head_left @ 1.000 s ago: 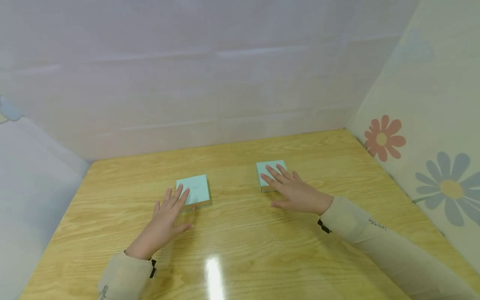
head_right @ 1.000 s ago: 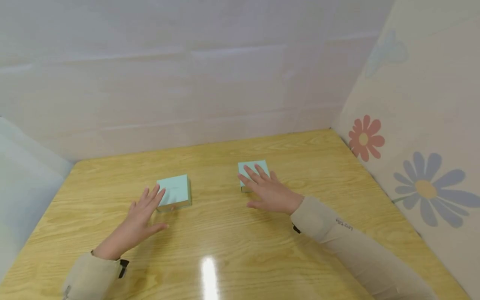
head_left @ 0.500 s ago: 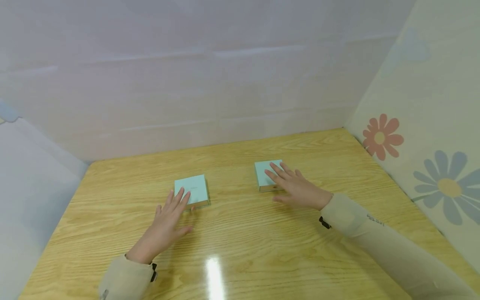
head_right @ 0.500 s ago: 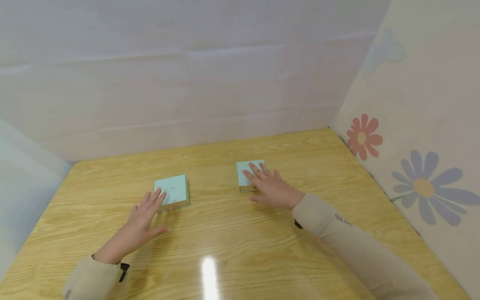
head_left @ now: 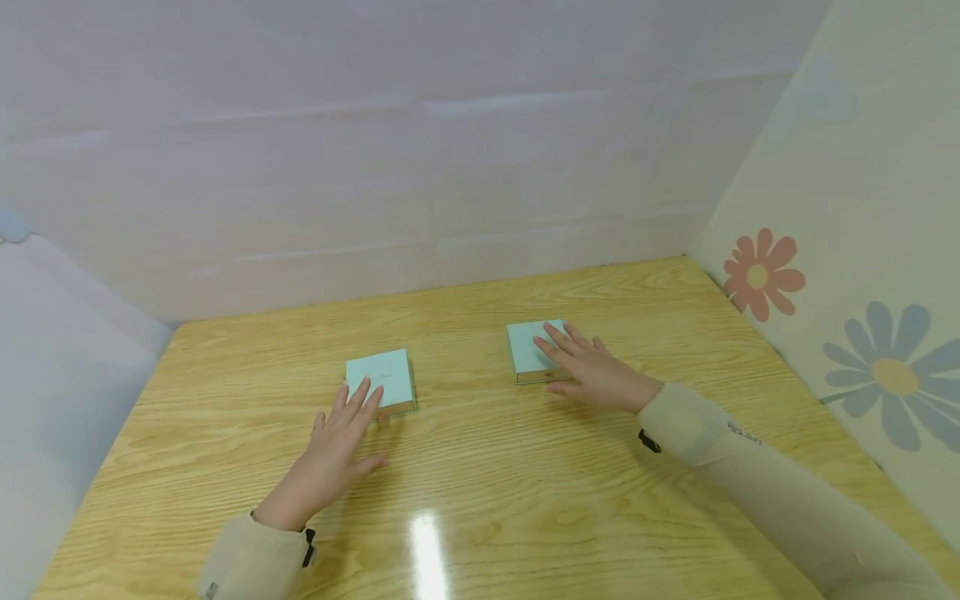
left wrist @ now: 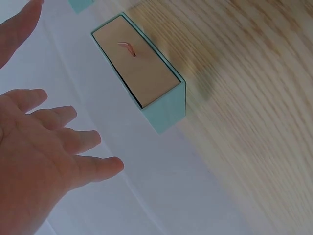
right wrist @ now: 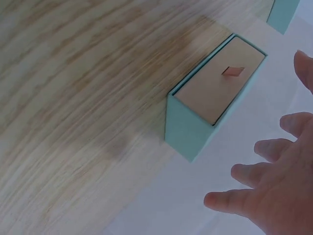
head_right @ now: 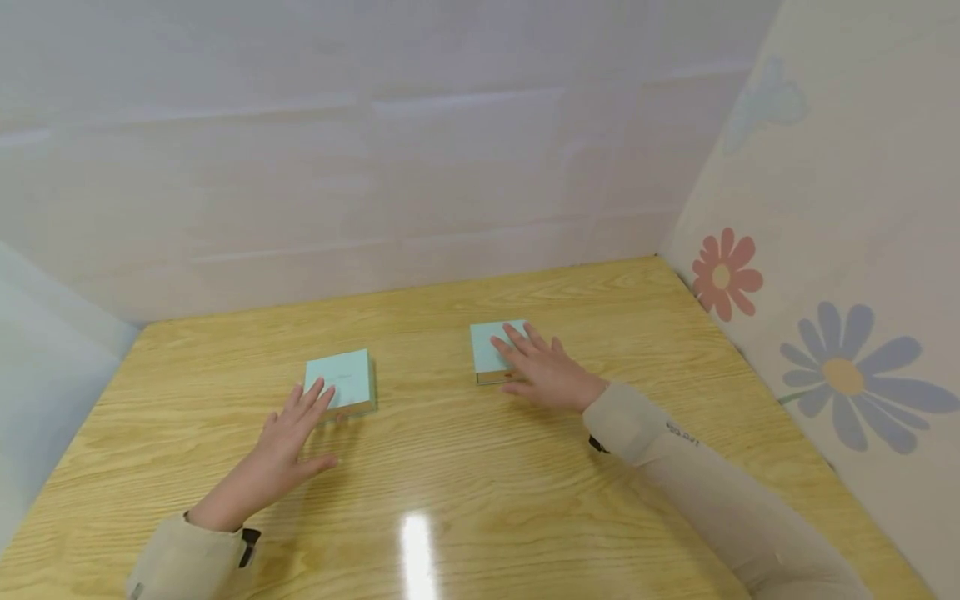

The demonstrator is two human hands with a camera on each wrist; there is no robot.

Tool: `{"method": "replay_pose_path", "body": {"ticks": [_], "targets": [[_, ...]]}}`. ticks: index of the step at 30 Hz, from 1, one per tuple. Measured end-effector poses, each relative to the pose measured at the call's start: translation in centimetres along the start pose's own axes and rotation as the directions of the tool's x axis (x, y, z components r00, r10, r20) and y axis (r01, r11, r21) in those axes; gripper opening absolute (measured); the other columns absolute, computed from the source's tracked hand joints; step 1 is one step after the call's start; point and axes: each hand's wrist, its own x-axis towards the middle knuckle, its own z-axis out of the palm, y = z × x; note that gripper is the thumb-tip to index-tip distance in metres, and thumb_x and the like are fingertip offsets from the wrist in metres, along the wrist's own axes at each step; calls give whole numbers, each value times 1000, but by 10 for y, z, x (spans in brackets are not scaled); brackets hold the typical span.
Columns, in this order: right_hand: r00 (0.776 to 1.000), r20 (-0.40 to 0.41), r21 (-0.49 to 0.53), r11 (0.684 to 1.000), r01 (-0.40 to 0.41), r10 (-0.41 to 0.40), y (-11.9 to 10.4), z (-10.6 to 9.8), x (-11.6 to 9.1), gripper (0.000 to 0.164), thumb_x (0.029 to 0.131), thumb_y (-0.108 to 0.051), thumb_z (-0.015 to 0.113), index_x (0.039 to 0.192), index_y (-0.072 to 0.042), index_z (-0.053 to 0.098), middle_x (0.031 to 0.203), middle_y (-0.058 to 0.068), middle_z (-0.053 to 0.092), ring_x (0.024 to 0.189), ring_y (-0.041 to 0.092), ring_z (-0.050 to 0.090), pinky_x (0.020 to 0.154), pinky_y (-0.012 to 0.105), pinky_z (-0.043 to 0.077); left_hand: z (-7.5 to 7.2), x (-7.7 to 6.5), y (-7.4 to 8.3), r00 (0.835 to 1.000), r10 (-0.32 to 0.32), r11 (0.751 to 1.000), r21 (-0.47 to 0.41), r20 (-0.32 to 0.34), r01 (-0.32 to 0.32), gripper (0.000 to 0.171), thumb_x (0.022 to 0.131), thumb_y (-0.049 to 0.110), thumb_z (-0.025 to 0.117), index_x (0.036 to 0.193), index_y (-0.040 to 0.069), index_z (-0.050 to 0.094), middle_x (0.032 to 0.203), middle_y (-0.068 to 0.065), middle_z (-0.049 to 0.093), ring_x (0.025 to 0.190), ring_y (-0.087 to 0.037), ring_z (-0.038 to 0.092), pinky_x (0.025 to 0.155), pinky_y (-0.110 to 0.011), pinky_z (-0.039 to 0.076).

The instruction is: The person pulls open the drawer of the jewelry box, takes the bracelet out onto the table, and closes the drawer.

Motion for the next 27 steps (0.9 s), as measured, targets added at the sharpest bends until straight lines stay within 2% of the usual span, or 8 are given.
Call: {"method": "replay_pose_path", "body": {"ticks": [15,22,27], "targets": [[999,19,30,999,-43,42,21,11,12,67,102,-30,52,153,-1,21,158,26,8,142,51,3,102,78,9,2,1,1,1000,-8,1000,-22,2,8,88,81,10,79,150,-3,26,155,-27,17,140,-53,8,100,-79,11],[999,18,0,1000,-28,28,29,12,18,67,101,-30,53,152,2,22,156,29,12,141,53,4,103,77,11,4,1,3,1000,-2,999,-37,9,2,87,82,11,78,150,-4,26,155,-27,17,140,-53,7,101,-78,12],[999,39,-6,1000,0,1,33,12,23,63,103,-27,50,151,4,23,156,27,13,142,49,4,107,72,10,5,0,4,1000,15,998,-54,9,-14,86,82,10,78,150,-5,26,155,-29,17,139,-54,9,101,-77,15]]}}
